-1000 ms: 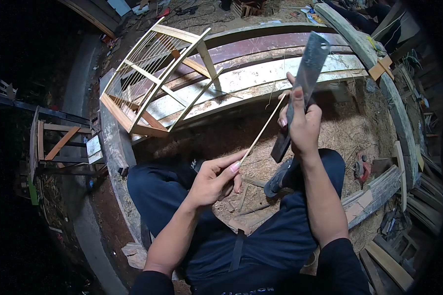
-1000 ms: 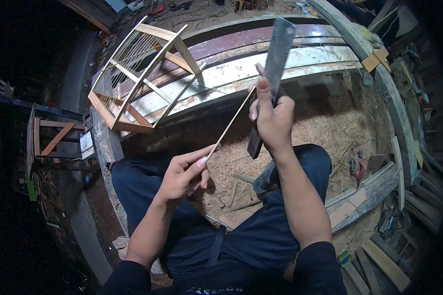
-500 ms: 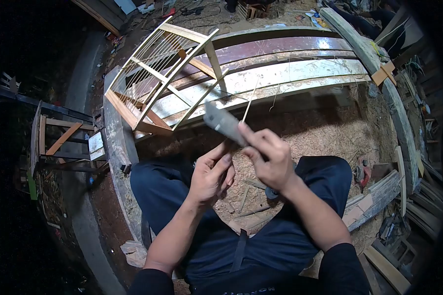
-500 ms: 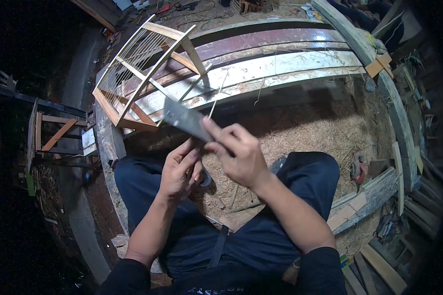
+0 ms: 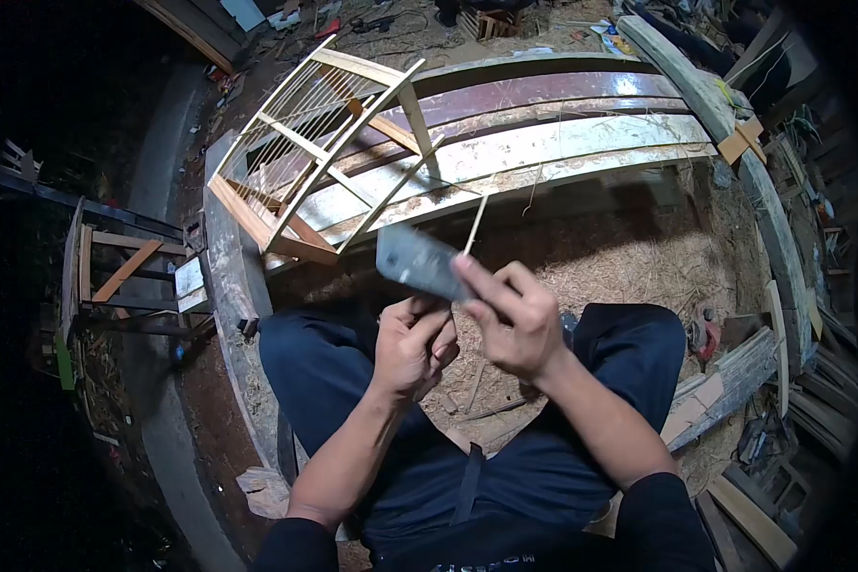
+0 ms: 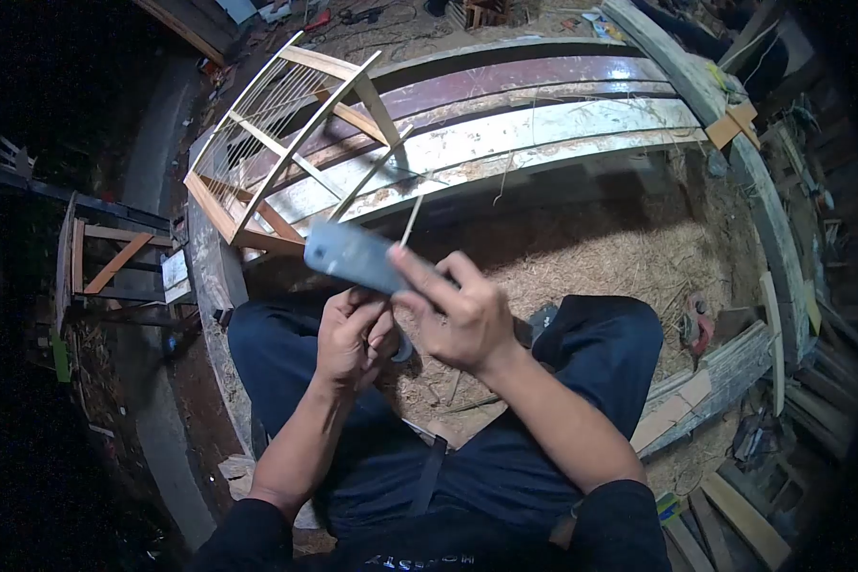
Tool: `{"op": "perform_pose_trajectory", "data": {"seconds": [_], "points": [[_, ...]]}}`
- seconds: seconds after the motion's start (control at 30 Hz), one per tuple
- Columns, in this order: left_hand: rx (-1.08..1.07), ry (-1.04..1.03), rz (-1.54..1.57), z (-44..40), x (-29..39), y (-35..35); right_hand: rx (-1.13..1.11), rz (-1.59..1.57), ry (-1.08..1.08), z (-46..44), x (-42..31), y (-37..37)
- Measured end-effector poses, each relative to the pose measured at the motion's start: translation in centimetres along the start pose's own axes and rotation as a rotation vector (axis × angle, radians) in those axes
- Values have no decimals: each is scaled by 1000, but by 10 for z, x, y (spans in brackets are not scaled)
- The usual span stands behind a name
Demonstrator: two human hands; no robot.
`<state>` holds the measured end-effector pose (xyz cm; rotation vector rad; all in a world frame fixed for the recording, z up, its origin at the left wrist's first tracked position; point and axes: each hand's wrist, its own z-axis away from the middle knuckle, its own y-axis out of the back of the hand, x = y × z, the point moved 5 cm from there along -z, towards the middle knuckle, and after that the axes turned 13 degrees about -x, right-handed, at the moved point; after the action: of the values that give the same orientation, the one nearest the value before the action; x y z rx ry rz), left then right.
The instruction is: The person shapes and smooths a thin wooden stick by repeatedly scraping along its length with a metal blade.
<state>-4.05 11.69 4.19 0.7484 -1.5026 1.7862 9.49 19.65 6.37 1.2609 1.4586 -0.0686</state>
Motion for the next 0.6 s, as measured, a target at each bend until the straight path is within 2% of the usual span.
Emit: {"op": "perform_pose_trajectory", "data": {"seconds": [0.13,0.2,0.27,0.33,0.5,0.6], "points": [[6,31,15,-3,-7,3,21,-18,-7,1,7,-3],[97,43,9,0,-8,5,-30,-17,32,8,-3,-4],[-11,56,33,0,-3,-6,55,3,-24,3,13,1],[-16,64,36,4,-1,-14,140,-7,-61,-6,28,12],[-29,60,-43,1,-8,-2,10,-42,-2,10,5,3],[58,69,34,-1,-2,-13,83,16,-50,-3,25,13]]}}
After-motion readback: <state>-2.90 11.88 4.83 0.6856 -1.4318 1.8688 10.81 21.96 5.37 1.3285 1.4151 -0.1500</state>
